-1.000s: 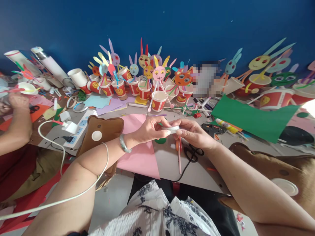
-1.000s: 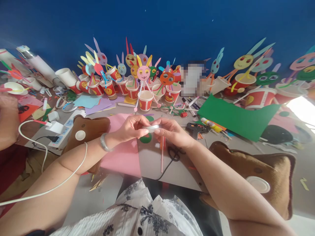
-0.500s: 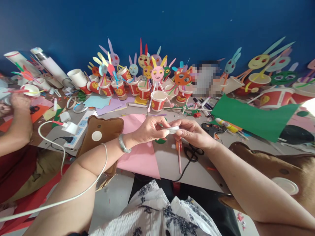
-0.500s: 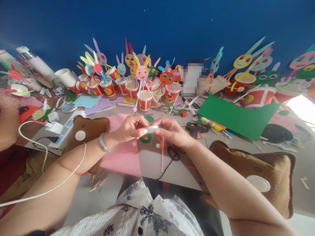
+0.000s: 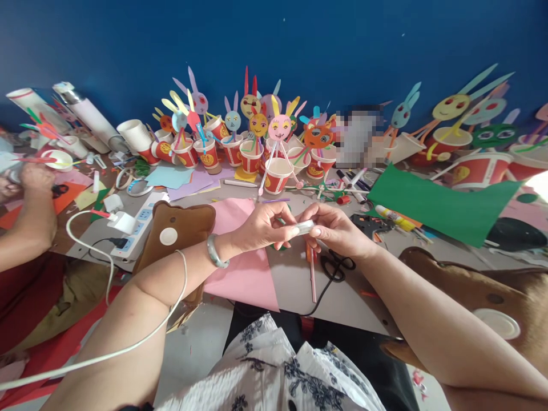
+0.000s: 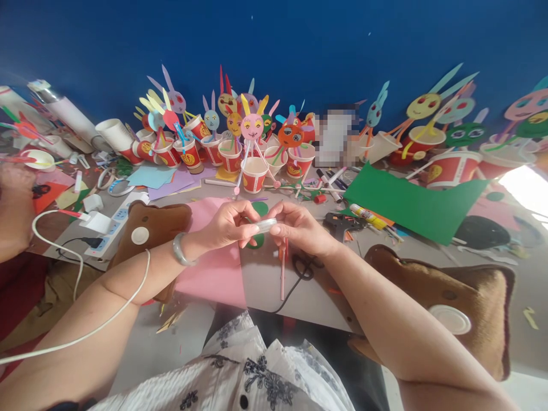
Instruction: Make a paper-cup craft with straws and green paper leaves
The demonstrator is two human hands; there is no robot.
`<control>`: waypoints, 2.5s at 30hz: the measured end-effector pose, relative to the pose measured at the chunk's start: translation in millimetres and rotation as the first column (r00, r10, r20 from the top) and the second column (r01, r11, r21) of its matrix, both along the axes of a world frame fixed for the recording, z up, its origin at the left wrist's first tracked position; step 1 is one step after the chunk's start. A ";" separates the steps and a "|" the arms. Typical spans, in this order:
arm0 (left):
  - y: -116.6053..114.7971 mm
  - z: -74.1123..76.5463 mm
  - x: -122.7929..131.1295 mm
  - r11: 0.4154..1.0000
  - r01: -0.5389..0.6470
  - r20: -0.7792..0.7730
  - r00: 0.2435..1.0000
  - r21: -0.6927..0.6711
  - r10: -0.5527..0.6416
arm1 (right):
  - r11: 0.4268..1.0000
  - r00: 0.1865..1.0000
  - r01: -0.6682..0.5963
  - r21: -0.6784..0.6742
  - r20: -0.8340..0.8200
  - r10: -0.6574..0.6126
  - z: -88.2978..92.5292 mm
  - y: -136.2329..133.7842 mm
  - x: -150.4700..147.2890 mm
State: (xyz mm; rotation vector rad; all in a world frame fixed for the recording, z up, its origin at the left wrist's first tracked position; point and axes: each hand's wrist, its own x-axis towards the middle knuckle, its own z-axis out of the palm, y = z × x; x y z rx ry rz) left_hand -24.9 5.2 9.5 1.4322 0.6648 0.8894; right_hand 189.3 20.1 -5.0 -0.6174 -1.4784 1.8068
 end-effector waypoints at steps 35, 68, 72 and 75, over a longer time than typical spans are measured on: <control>-1.2 7.4 -3.7 0.975 0.147 -0.079 0.984 -0.165 -0.162 | 0.994 0.991 -0.067 -0.086 0.110 0.076 1.3 -0.5 2.0; -3.9 3.9 -1.4 0.980 0.149 0.007 0.989 -0.128 -0.150 | 0.998 0.995 -0.059 -0.034 0.078 0.061 0.0 1.5 4.2; -5.8 4.2 -0.6 0.984 0.126 -0.048 0.990 -0.125 -0.133 | 0.997 0.994 -0.073 -0.027 0.081 0.075 0.6 2.1 3.9; -5.7 4.5 -0.9 0.988 0.113 -0.054 0.991 -0.105 -0.119 | 0.998 0.994 -0.064 -0.018 0.083 0.065 1.1 2.1 3.2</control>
